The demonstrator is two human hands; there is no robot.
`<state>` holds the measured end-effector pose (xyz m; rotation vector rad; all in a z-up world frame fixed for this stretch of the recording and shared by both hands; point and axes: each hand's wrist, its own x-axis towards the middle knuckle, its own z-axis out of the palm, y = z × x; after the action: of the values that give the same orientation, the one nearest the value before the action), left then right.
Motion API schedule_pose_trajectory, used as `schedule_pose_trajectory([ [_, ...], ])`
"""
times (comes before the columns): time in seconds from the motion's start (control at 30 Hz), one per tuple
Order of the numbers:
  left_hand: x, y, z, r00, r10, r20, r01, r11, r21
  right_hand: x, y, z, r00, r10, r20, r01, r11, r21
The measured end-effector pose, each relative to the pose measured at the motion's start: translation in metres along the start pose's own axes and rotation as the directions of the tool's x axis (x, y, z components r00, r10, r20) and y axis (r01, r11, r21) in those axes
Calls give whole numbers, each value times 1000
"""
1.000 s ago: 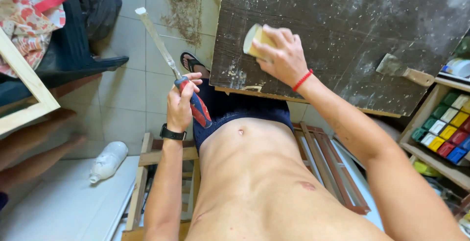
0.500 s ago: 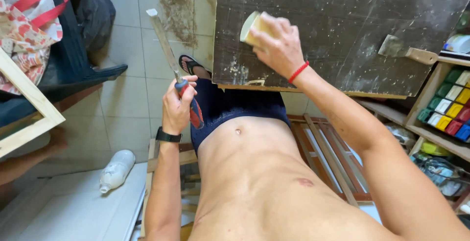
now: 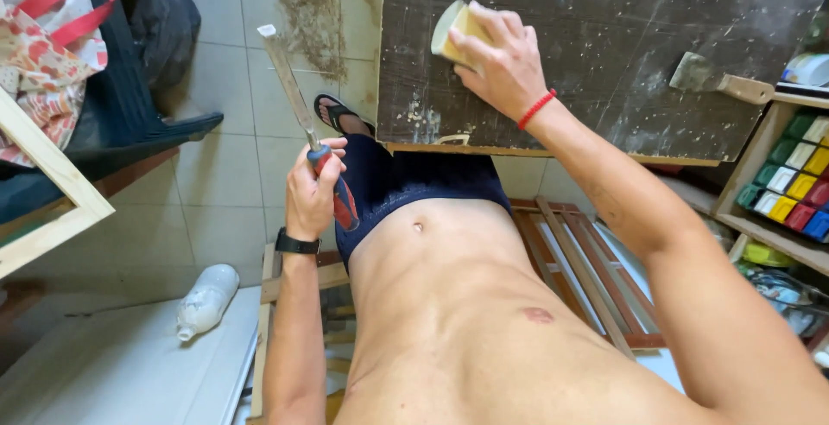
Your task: The person uses a chisel to scrape a wooden surface and then follows up with a sanding block to smooth it out.
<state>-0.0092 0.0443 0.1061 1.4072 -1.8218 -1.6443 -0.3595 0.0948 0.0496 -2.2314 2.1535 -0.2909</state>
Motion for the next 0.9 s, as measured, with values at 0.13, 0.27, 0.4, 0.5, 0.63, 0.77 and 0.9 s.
schedule_pose_trajectory([
  [0.13,3,0,-3,1000,22,22,-22,1000,-19,-1,14,-8,994,-88,64,89,996,-3],
  [0.27,5,8,-2,999,36,29,-35,999,-16,-1,-6,-1,989,-140,38,139,990,28],
  [0.4,7,9,-2,999,-2,53,2,1000,-4,-6,7,-6,993,-102,66,99,994,37],
  [0.5,6,5,1,999,3,44,-3,1000,13,-8,-8,6,999,39,20,-40,998,51],
  [0.63,8,6,2,994,48,93,-44,998,-44,-2,0,0,999,-6,37,5,999,48],
  [0.77,5,5,1,993,32,111,-32,999,0,-9,-15,1,997,-67,48,63,995,77],
  [0.9,9,7,-1,993,1,118,-1,1000,0,-9,2,-3,998,-27,50,27,1000,6],
])
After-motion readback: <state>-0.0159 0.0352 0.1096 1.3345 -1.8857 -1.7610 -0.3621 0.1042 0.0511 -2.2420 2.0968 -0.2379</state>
